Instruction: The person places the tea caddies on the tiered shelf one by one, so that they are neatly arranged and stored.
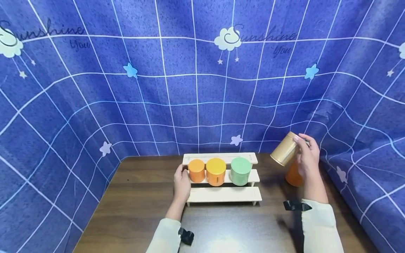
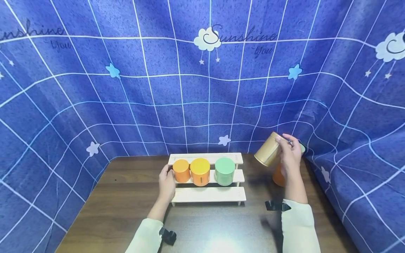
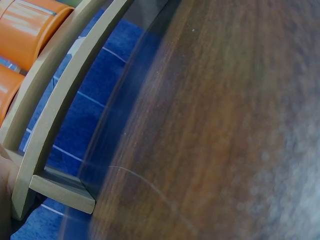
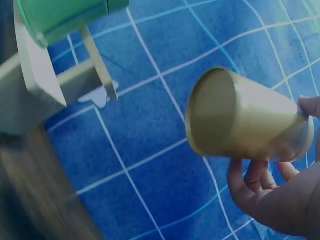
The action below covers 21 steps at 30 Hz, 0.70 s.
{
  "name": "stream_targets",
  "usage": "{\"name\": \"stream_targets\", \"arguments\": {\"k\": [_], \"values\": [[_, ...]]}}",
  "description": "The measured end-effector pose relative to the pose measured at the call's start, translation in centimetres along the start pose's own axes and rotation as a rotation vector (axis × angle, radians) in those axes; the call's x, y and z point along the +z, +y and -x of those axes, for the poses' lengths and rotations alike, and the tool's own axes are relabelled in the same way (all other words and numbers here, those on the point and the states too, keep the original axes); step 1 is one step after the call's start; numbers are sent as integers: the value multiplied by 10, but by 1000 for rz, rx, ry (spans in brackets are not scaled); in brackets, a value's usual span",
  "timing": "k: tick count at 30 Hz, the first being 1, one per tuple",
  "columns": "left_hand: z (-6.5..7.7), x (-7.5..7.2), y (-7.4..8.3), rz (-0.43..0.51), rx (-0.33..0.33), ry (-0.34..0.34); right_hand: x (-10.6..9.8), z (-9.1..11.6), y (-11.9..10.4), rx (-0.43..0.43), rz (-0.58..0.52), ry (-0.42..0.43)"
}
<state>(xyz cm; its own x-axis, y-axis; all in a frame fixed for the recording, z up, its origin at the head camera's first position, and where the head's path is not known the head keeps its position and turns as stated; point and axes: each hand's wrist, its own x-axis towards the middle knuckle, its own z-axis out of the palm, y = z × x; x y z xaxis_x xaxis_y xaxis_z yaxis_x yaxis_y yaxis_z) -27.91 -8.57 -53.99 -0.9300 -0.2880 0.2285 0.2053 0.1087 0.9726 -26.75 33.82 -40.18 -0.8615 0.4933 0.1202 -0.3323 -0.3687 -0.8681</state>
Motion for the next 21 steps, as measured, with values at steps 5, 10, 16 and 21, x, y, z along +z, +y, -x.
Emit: {"name": "stream_targets", "arguments": {"k": [5, 10, 16, 21], "values": [[1, 0, -2, -8, -11, 1, -2, 12, -2, 100, -177, -269], [2, 1, -3, -37, -13, 1, -4, 24, -4, 254, -140, -554], [0, 0, -2, -12, 0, 10, 7, 31, 7, 209, 41, -690], [-1, 1, 0, -12, -15, 14, 15, 35, 12, 150, -31, -691]]}}
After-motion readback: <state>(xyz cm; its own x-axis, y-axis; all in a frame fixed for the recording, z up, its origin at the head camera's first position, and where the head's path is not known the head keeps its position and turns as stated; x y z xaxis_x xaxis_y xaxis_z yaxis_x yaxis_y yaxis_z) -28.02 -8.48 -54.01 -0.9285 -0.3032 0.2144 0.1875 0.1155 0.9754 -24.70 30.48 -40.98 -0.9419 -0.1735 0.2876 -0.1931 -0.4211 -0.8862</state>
